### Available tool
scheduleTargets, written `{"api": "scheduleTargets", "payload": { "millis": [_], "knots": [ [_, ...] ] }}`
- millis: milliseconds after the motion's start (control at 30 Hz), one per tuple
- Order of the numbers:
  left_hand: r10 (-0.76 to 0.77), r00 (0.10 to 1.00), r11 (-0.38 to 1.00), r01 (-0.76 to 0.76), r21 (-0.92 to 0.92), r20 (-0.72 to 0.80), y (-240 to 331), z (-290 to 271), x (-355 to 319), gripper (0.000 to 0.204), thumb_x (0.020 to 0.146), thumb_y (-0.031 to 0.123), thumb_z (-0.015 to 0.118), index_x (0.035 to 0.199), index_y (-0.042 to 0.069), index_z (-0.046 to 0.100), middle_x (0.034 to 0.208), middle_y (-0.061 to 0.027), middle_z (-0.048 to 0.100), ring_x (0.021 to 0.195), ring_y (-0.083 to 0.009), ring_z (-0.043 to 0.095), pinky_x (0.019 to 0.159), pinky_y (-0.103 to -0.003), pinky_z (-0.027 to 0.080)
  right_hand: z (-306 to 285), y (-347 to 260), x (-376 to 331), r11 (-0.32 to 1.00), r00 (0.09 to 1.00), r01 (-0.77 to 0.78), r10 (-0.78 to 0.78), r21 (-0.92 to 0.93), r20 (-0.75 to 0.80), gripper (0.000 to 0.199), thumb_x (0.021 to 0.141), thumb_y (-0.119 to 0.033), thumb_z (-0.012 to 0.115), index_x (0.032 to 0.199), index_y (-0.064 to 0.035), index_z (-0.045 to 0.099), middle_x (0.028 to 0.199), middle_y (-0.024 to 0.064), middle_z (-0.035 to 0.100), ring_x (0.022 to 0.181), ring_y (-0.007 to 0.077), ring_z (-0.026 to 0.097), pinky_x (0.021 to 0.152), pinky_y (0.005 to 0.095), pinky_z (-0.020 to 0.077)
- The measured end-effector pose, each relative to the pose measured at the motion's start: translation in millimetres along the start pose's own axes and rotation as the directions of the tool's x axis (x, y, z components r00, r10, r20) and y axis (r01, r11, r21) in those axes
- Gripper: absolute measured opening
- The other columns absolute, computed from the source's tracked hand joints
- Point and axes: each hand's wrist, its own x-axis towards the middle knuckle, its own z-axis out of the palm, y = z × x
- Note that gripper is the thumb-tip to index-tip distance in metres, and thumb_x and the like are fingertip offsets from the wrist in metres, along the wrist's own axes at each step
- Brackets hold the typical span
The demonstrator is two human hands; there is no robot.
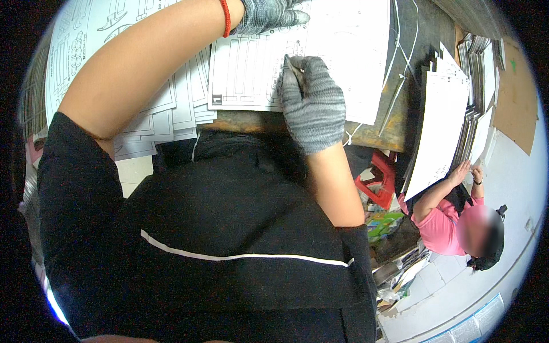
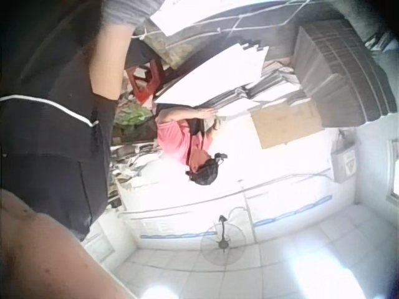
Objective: The person repeatedly folds printed paper sheets along pre-printed crease lines and stacks them on the table. The person handles each sheet one at a time, aligns the edges, and folds the sheet in half before placing it into a growing stack.
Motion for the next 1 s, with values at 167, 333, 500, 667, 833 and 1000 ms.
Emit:
{"api": "scheduleTargets", "payload": {
  "millis": [167,333,500,667,833,1000],
  "knots": [
    [0.005,1.000,1.000,-0.005,-0.008,0.014,-2.1,2.3,0.2,0.067,0.096,0.052,0.040,0.153,0.018,0.031,0.160,-0.0129,0.023,0.148,-0.0302,0.022,0.119,-0.046,0.013,13.1,-1.3,13.9,0.985,0.998,0.048,-0.053,-0.166,-0.023,0.016,0.090,-0.018,0.062,0.103,-0.0069,0.063,0.087,0.0183,0.069,0.079,0.0366,0.068,0.071,0.0422,0.0547],
    [-0.012,0.999,1.000,0.012,-0.004,0.035,-0.5,-0.2,1.8,0.068,0.096,0.053,0.040,0.153,0.018,0.030,0.161,-0.0127,0.023,0.148,-0.0302,0.021,0.120,-0.046,0.012,13.0,-11.9,13.6,0.930,0.995,0.090,-0.072,-0.357,0.064,0.016,0.090,-0.011,0.063,0.104,-0.0029,0.062,0.091,0.0197,0.069,0.085,0.0362,0.069,0.073,0.0406,0.0545],
    [-0.023,0.997,1.000,0.024,-0.001,0.075,-2.1,0.3,6.5,0.068,0.096,0.054,0.039,0.153,0.019,0.030,0.161,-0.0123,0.021,0.148,-0.0298,0.020,0.120,-0.046,0.012,3.6,-12.2,-20.5,0.947,0.990,0.120,-0.091,-0.299,0.107,0.013,0.089,-0.013,0.061,0.099,-0.0039,0.062,0.081,0.0192,0.066,0.074,0.0378,0.066,0.066,0.0436,0.0540],
    [-0.019,0.999,0.999,0.017,0.035,0.050,-0.3,-1.0,2.8,0.068,0.096,0.053,0.039,0.154,0.018,0.029,0.161,-0.0121,0.020,0.149,-0.0297,0.019,0.120,-0.045,0.012,-4.2,-10.3,-47.3,0.959,0.981,0.164,-0.136,-0.232,0.135,0.017,0.089,-0.011,0.061,0.104,-0.0031,0.063,0.088,0.0196,0.067,0.079,0.0362,0.067,0.070,0.0417,0.0551],
    [-0.101,0.992,0.985,0.089,0.148,0.078,4.9,7.5,14.0,0.066,0.095,0.054,0.042,0.152,0.023,0.031,0.160,-0.0103,0.024,0.145,-0.0272,0.026,0.117,-0.047,0.019,-6.9,-12.1,-47.0,0.968,0.984,0.162,-0.142,-0.193,0.110,0.017,0.088,-0.013,0.062,0.104,-0.0051,0.064,0.090,0.0187,0.068,0.081,0.0349,0.068,0.071,0.0413,0.0563],
    [-0.022,1.000,0.992,0.019,0.126,0.016,13.5,20.2,2.8,0.063,0.088,0.046,0.056,0.142,0.014,0.048,0.145,-0.0177,0.043,0.130,-0.0325,0.043,0.107,-0.046,0.033,-6.8,15.2,-64.3,0.997,0.989,0.002,0.009,-0.079,0.148,0.021,0.088,-0.021,0.065,0.105,-0.0079,0.062,0.091,0.0213,0.068,0.083,0.0392,0.068,0.073,0.0446,0.0561]
  ]
}}
